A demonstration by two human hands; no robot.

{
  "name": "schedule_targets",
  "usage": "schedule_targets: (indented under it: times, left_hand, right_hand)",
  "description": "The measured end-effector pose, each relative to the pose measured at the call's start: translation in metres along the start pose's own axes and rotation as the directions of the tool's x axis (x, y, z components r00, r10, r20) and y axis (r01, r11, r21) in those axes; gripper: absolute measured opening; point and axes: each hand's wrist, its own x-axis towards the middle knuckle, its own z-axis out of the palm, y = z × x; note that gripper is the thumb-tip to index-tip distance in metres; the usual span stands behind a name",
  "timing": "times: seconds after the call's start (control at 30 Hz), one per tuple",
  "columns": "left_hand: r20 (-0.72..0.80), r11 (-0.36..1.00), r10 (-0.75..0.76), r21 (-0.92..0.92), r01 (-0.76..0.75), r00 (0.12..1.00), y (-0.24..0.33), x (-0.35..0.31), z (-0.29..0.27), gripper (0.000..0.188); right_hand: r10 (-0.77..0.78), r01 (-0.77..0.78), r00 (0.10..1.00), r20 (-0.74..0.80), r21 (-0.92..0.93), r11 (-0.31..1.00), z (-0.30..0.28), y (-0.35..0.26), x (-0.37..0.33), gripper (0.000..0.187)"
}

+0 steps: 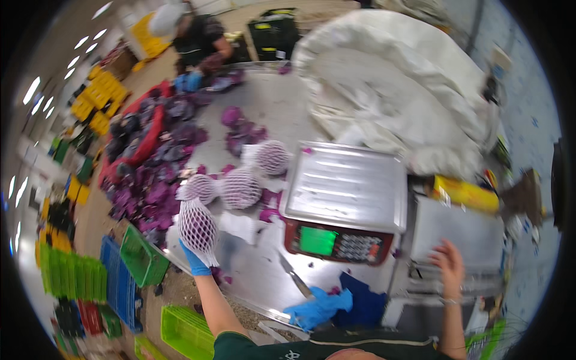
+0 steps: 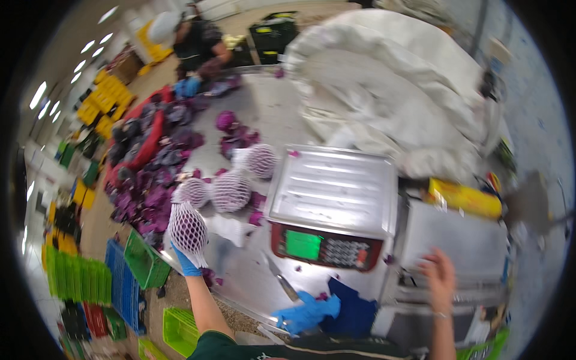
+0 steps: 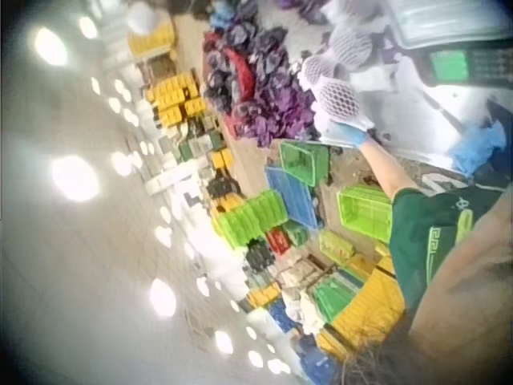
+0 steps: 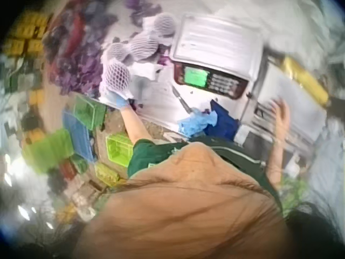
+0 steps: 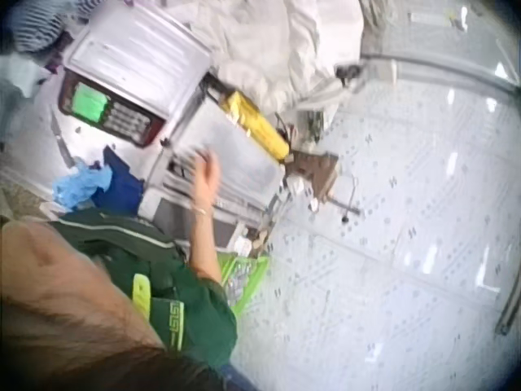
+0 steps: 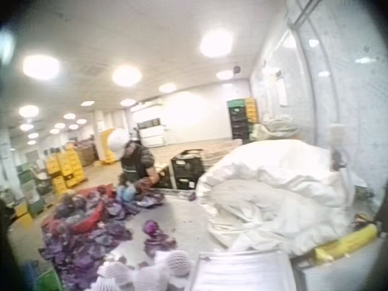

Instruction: The person sorts whole red cabbages by hand, places them individually into protective foam mesh sleeves, weighs them on a digital scale, and applies adhesive labels to the packaged produce before placing them into a green plastic crate.

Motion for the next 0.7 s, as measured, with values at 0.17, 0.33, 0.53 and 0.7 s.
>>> schedule_targets:
  times: [0.17,0.33,0.53,0.7]
  left_hand:
    - [0.81,0.894,-0.3,0.054,0.445,0.504,0.038,-0.138,0.268,0.073]
    - [0.973,0.984,-0.16,0.172,-0.056,0.167,0.017,-0.295,0.543,0.07]
    - [0.94,0.936,-0.333,0.339,-0.091,0.074,-0.051,-0.419,0.616,0.06]
    - [0.882,0.774,0.114,0.21,-0.597,0.457,-0.007,-0.438,0.593,0.045]
  right_hand:
    - [-0.251,0.142,0.863,0.439,0.267,0.953,0.063,-0.012,-0.002,0.083]
    - [-0.045,0.116,0.982,-0.185,0.395,0.911,-0.055,0.01,0.025,0.079]
    - [-0.087,0.092,0.956,-0.278,0.003,0.996,-0.203,0.063,0.015,0.061]
    - [-0.295,0.17,0.947,-0.125,-0.585,0.793,-0.273,0.074,-0.001,0.052]
